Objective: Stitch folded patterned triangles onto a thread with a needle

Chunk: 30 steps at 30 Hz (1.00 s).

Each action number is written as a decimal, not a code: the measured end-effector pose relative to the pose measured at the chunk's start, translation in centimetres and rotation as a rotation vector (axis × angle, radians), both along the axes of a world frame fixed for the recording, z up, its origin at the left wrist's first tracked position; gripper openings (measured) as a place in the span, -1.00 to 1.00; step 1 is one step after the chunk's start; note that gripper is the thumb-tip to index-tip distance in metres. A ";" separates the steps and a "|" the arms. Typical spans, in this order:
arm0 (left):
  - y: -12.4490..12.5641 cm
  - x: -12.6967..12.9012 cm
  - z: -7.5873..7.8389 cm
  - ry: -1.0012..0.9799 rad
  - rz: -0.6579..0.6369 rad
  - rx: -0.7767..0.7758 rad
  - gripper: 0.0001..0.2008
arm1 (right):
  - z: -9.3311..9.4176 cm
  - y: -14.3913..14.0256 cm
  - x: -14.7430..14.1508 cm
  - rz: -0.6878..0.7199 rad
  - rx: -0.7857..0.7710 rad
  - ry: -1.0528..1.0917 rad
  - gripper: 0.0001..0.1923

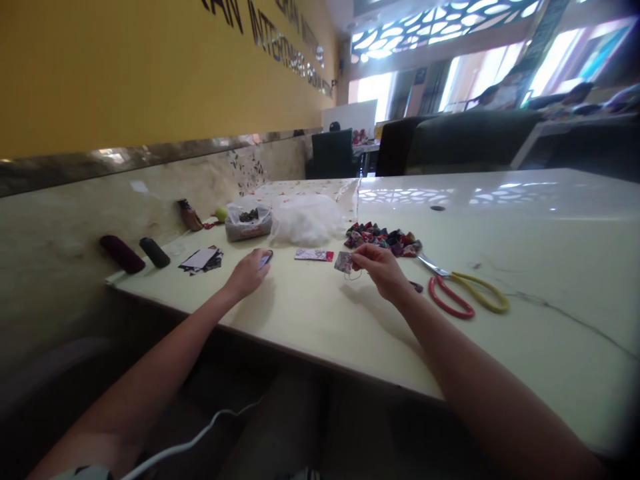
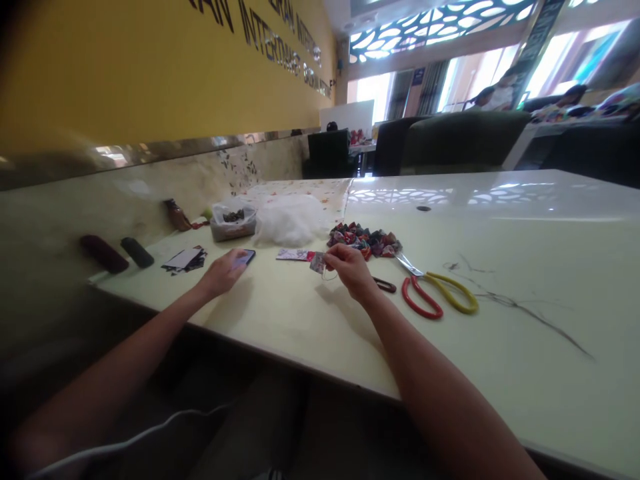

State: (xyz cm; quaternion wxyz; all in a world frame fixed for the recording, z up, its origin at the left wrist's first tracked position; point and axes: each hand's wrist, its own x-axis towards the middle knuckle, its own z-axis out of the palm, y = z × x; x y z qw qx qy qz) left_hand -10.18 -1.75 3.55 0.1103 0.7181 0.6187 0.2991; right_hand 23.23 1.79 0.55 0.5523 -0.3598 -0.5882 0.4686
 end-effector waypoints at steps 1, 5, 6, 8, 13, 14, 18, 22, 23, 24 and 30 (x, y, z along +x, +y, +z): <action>0.2 1.6 0.1 -0.147 -0.034 -0.025 -0.65 | 0.1 -0.2 -0.1 0.036 -0.003 0.014 -0.68; 1.4 8.3 -0.6 -0.713 -0.196 -0.301 -0.44 | 0.4 -0.6 -0.2 0.147 -0.024 0.079 -0.66; 1.7 9.7 -0.9 -0.808 -0.261 -0.413 -0.42 | 0.4 -0.6 -0.1 0.154 -0.026 0.081 -0.65; 2.3 11.8 -1.4 -0.979 -0.335 -0.543 -0.37 | 0.4 -0.6 0.1 0.148 -0.028 0.063 -0.64; 3.7 13.9 -2.2 -1.110 -0.399 -0.580 -0.46 | 0.1 -0.3 0.5 0.115 -0.045 0.020 -0.64; 4.0 14.1 -2.3 -1.109 -0.404 -0.588 -0.47 | 0.1 -0.3 0.6 0.107 -0.045 0.017 -0.65; 4.7 14.8 -2.9 -1.102 -0.435 -0.625 -0.48 | -0.2 -0.2 0.6 0.091 -0.053 -0.008 -0.67; 4.8 15.2 -3.7 -1.107 -0.436 -0.574 -0.51 | -0.4 -0.3 0.5 0.081 -0.049 -0.071 -0.69; 4.7 15.2 -3.8 -1.100 -0.443 -0.566 -0.53 | -0.4 -0.4 0.5 0.077 -0.046 -0.086 -0.69; 4.6 15.2 -3.9 -1.101 -0.453 -0.558 -0.53 | -0.5 -0.4 0.4 0.071 -0.039 -0.098 -0.69; 4.2 14.8 -3.1 -1.099 -0.412 -0.484 -0.61 | -0.6 -0.4 -0.2 0.077 -0.036 -0.136 -0.75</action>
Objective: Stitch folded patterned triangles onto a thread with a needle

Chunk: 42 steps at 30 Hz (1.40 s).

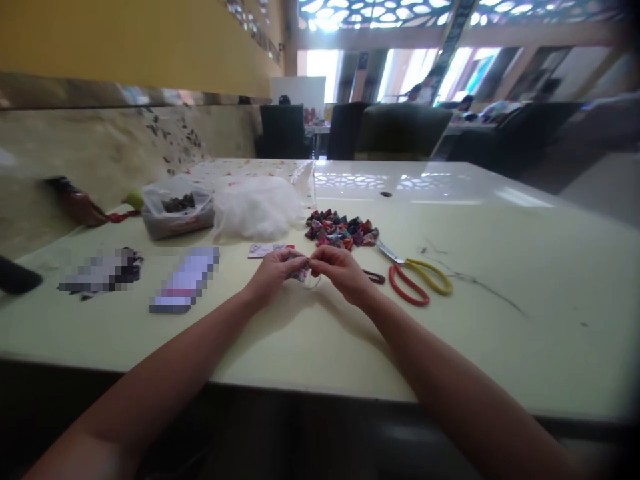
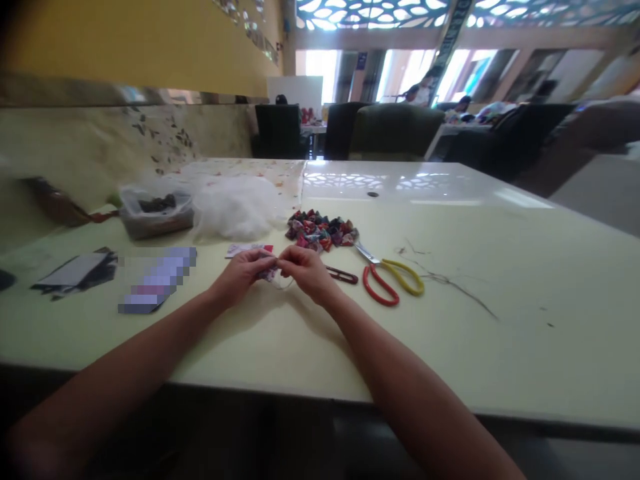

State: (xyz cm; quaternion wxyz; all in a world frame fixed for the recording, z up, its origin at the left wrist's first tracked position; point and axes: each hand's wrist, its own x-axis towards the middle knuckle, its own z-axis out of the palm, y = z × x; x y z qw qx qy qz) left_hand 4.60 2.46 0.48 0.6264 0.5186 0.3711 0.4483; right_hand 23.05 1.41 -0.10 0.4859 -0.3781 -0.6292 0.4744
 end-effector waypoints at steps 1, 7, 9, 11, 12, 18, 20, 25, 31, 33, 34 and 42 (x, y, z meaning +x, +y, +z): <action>0.0 -0.1 0.1 0.001 0.026 -0.010 -0.62 | 0.0 0.0 -0.1 -0.052 0.028 -0.014 -0.76; -0.2 -0.4 0.1 0.008 0.064 -0.043 -0.65 | 0.6 -0.4 0.1 -0.200 0.188 -0.211 -0.84; -0.2 -0.5 0.2 0.008 0.070 -0.038 -0.65 | 0.9 -0.7 0.2 -0.189 0.206 -0.248 -0.84; -0.3 -0.6 0.3 0.012 0.074 -0.030 -0.66 | 1.1 -0.9 0.2 -0.182 0.214 -0.273 -0.84; -0.3 -0.7 0.4 0.016 0.079 -0.027 -0.66 | 1.1 -1.0 0.2 -0.180 0.213 -0.282 -0.85; -0.4 -0.6 0.6 0.018 0.098 -0.027 -0.69 | 1.2 -1.3 0.0 -0.186 0.256 -0.312 -0.86; -0.5 -0.6 0.7 0.017 0.098 -0.027 -0.69 | 1.2 -1.3 -0.1 -0.190 0.279 -0.330 -0.86; -0.7 -0.6 0.7 0.016 0.102 -0.029 -0.71 | 1.4 -1.3 0.0 -0.196 0.295 -0.369 -0.85; -0.7 -0.6 0.8 0.016 0.106 -0.040 -0.70 | 1.4 -1.3 0.0 -0.198 0.310 -0.396 -0.84; -0.7 -0.6 0.9 0.018 0.107 -0.038 -0.69 | 1.4 -1.3 0.0 -0.200 0.310 -0.399 -0.84; -0.8 -0.6 0.9 0.019 0.109 -0.036 -0.69 | 1.4 -1.3 0.0 -0.200 0.309 -0.401 -0.84; -0.8 -0.4 1.2 0.006 0.137 -0.051 -0.67 | 1.4 -1.2 0.1 -0.213 0.296 -0.404 -0.85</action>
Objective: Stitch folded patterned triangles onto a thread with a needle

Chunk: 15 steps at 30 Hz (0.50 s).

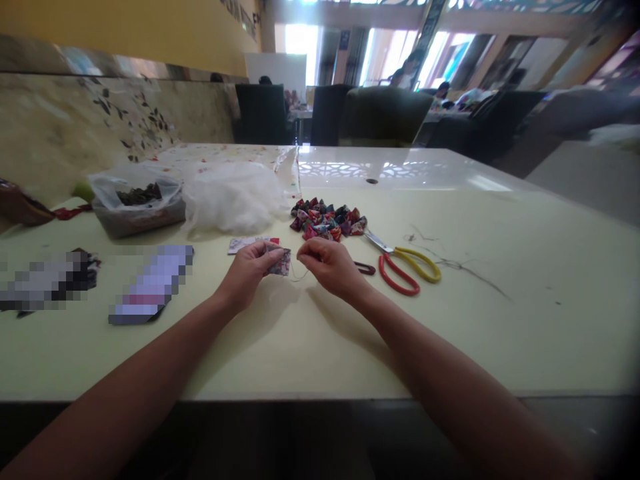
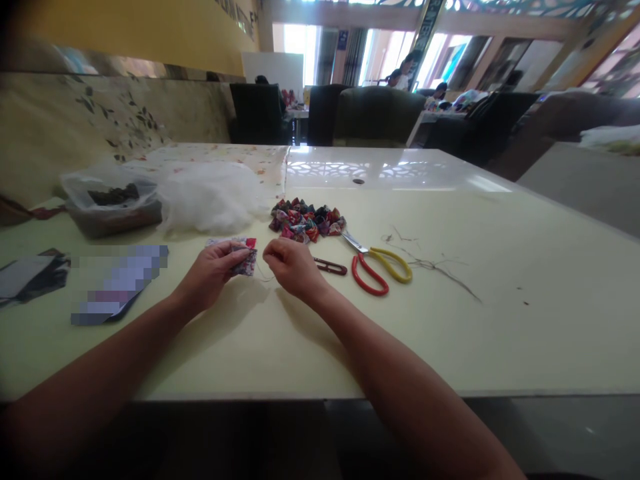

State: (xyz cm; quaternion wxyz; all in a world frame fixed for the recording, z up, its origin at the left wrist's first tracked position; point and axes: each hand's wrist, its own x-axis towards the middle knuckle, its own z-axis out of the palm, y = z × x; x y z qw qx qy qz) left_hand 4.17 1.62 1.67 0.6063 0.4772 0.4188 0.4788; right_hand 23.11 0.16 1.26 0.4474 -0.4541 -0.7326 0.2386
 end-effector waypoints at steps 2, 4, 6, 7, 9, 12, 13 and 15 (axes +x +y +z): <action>0.0 0.0 -0.1 0.009 0.003 0.004 -0.67 | 0.0 0.0 0.0 0.000 0.002 0.005 -0.85; 0.1 -0.1 -0.2 0.019 0.012 0.013 -0.67 | 0.0 0.0 0.0 -0.001 0.004 0.009 -0.85; 0.2 -0.1 -0.3 0.022 0.019 0.020 -0.67 | 0.0 0.0 -0.1 -0.002 0.003 0.013 -0.85; 0.2 -0.1 -0.3 0.023 0.021 0.021 -0.67 | 0.0 0.0 -0.1 -0.003 0.003 0.015 -0.85; 0.2 -0.1 -0.4 0.025 0.017 0.025 -0.67 | 0.0 0.0 -0.1 0.000 0.003 0.018 -0.86; 0.2 -0.1 -0.4 0.028 0.007 0.031 -0.68 | 0.1 0.0 0.0 0.001 0.003 0.014 -0.86; 0.2 -0.1 -0.3 0.027 0.004 0.026 -0.68 | 0.1 0.0 0.0 0.001 0.002 0.009 -0.86; 0.1 -0.2 -0.3 0.017 -0.003 -0.001 -0.68 | 0.2 0.0 0.0 -0.005 -0.006 0.000 -0.86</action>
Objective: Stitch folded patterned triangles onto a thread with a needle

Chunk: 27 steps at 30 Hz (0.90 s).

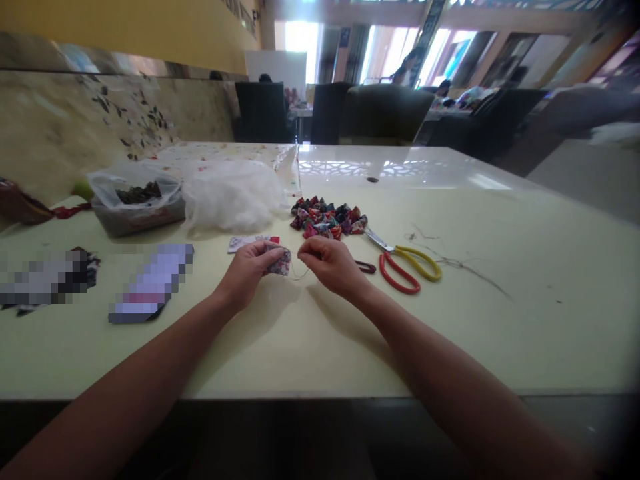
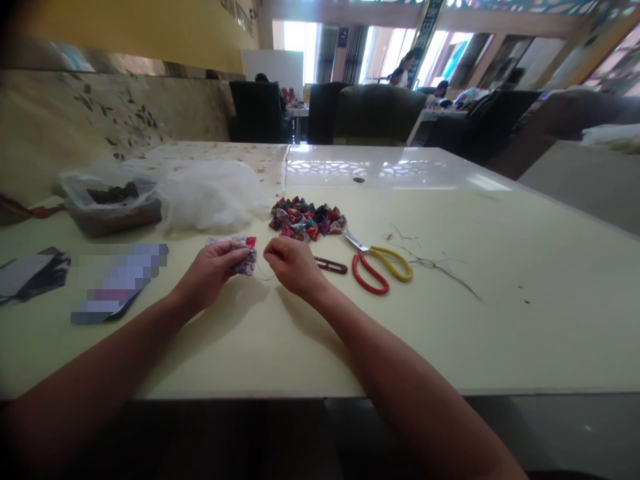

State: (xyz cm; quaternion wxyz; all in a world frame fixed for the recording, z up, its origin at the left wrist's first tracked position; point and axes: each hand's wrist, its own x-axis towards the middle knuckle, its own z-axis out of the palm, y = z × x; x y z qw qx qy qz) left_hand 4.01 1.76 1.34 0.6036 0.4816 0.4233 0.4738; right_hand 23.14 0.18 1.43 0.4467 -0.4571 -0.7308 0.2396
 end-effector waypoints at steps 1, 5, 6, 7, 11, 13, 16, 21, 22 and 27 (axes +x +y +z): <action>0.0 0.0 0.0 -0.007 -0.005 -0.017 -0.68 | 0.0 0.0 0.0 -0.005 -0.005 -0.002 -0.85; 0.0 -0.1 -0.2 -0.028 -0.020 -0.055 -0.68 | -0.1 0.1 0.0 -0.023 -0.025 0.014 -0.85; 0.0 -0.1 -0.2 -0.030 -0.018 -0.056 -0.68 | -0.1 0.1 0.0 -0.023 -0.028 0.019 -0.85; 0.0 -0.1 -0.2 -0.030 -0.014 -0.057 -0.68 | -0.1 0.1 0.0 -0.021 -0.031 0.023 -0.85; 0.1 0.0 -0.1 -0.014 0.011 -0.036 -0.68 | -0.1 0.1 0.1 -0.018 -0.041 0.014 -0.86; 0.1 0.0 0.0 -0.002 0.030 -0.019 -0.68 | 0.0 0.2 0.2 -0.038 -0.051 -0.007 -0.85; 0.1 -0.1 0.1 0.021 0.052 0.013 -0.67 | 0.0 0.3 0.3 -0.076 -0.064 -0.029 -0.84; 0.2 -0.2 0.0 0.046 0.052 0.056 -0.66 | 0.0 0.1 0.2 -0.043 -0.020 0.007 -0.84; 0.2 -0.2 -0.1 0.043 0.047 0.062 -0.67 | 0.0 0.1 0.1 -0.033 -0.012 0.012 -0.85; 0.1 -0.1 -0.1 0.040 0.011 0.083 -0.69 | 0.0 0.0 0.0 -0.010 -0.006 0.003 -0.85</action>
